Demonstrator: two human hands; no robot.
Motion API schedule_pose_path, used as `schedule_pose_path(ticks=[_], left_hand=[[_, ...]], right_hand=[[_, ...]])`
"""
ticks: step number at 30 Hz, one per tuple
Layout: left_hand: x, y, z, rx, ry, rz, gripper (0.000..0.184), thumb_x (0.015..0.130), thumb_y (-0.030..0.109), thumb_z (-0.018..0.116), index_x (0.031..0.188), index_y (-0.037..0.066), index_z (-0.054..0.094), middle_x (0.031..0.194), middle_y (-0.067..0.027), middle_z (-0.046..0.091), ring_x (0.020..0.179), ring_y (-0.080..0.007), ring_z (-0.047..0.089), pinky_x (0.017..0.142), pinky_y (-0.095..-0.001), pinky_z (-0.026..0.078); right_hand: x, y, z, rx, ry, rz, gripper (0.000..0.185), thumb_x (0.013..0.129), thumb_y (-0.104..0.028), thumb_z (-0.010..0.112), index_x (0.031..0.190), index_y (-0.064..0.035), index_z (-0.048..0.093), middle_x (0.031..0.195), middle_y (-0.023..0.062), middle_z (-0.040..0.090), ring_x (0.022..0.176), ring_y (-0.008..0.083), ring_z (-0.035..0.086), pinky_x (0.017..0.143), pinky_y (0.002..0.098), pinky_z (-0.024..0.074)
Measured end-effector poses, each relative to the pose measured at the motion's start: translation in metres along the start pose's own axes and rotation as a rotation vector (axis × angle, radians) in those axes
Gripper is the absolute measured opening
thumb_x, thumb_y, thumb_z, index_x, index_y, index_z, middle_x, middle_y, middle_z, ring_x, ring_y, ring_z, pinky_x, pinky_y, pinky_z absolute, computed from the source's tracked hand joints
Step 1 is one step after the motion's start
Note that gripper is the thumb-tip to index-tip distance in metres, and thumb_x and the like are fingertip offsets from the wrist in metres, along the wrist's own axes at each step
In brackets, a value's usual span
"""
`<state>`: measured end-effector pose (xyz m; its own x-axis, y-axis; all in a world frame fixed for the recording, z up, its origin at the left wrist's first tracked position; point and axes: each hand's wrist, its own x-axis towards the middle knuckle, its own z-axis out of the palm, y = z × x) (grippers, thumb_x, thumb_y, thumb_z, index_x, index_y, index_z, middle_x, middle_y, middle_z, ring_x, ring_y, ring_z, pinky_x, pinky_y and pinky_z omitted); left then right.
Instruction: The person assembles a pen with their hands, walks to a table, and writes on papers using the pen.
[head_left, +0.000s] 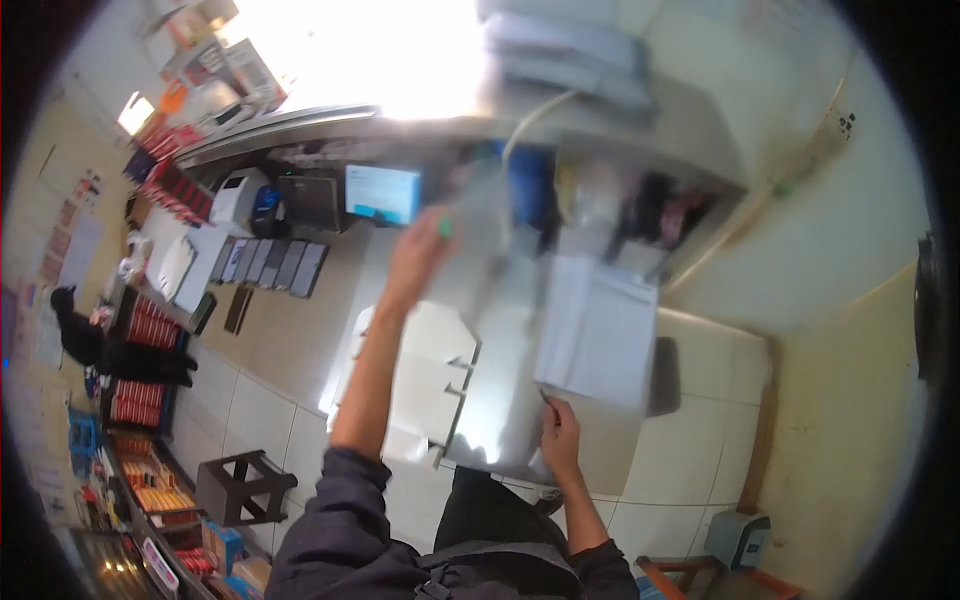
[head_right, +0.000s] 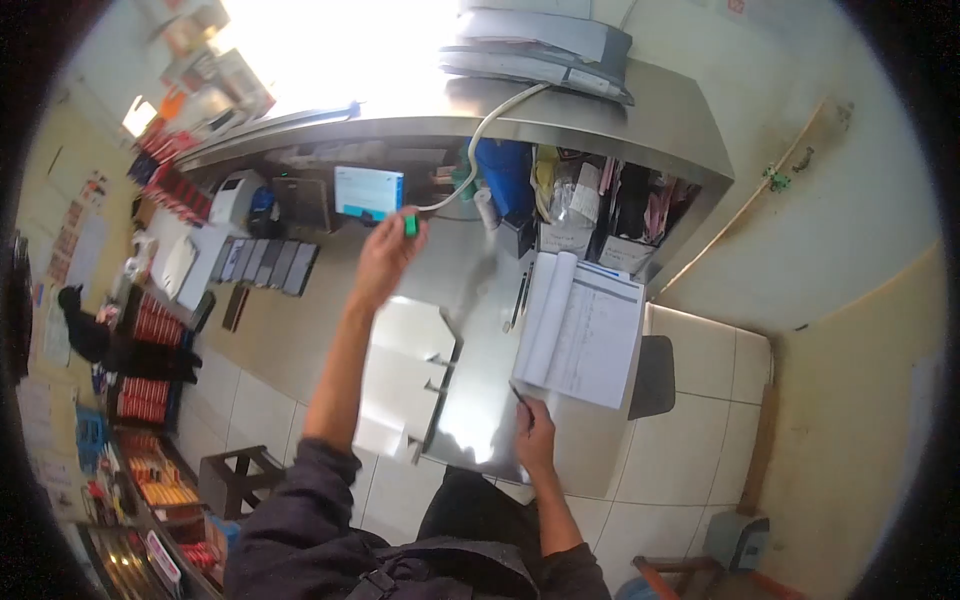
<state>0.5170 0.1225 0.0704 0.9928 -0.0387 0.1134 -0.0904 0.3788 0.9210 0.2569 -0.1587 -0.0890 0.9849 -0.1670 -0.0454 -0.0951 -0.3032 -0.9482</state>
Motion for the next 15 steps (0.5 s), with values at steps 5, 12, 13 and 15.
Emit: schedule_pose_path(ticks=[5,12,13,15], left_hand=[[-0.225,0.003,0.117,-0.409,-0.02,-0.035,0.029,0.112,0.02,0.056,0.137,0.005,0.059,0.126,-0.0144,0.066,0.112,-0.0217,0.067,0.103,-0.0329,0.056],[-0.348,0.004,0.245,-0.481,-0.118,-0.047,0.03,0.11,0.016,0.06,0.139,0.01,0.053,0.129,-0.0174,0.066,0.119,-0.0285,0.068,0.103,-0.038,0.058],[-0.355,-0.001,0.252,-0.512,-0.131,-0.04,0.028,0.109,0.018,0.062,0.135,0.011,0.053,0.125,-0.0145,0.067,0.116,-0.0277,0.069,0.103,-0.0384,0.059],[-0.368,-0.006,0.265,-0.536,-0.142,-0.064,0.027,0.109,0.021,0.063,0.132,0.012,0.054,0.123,-0.0129,0.067,0.115,-0.0269,0.069,0.102,-0.0379,0.058]], right_hand=[[-0.049,-0.131,-0.109,0.106,-0.091,-0.228,0.017,0.105,-0.008,0.064,0.12,-0.0004,0.066,0.094,0.0137,0.075,0.081,0.0225,0.073,0.075,0.0371,0.0579],[-0.129,-0.183,-0.216,-0.014,-0.166,-0.501,0.018,0.101,-0.005,0.068,0.119,-0.0023,0.063,0.102,0.0141,0.071,0.088,0.0265,0.076,0.074,0.0371,0.0582],[-0.136,-0.185,-0.223,0.0,-0.157,-0.484,0.016,0.101,-0.005,0.069,0.115,-0.0021,0.063,0.1,0.0139,0.069,0.089,0.0281,0.075,0.073,0.0381,0.0589],[-0.152,-0.188,-0.239,-0.016,-0.148,-0.448,0.015,0.1,-0.005,0.069,0.114,-0.0021,0.064,0.099,0.0139,0.069,0.087,0.0281,0.075,0.072,0.0389,0.059]])
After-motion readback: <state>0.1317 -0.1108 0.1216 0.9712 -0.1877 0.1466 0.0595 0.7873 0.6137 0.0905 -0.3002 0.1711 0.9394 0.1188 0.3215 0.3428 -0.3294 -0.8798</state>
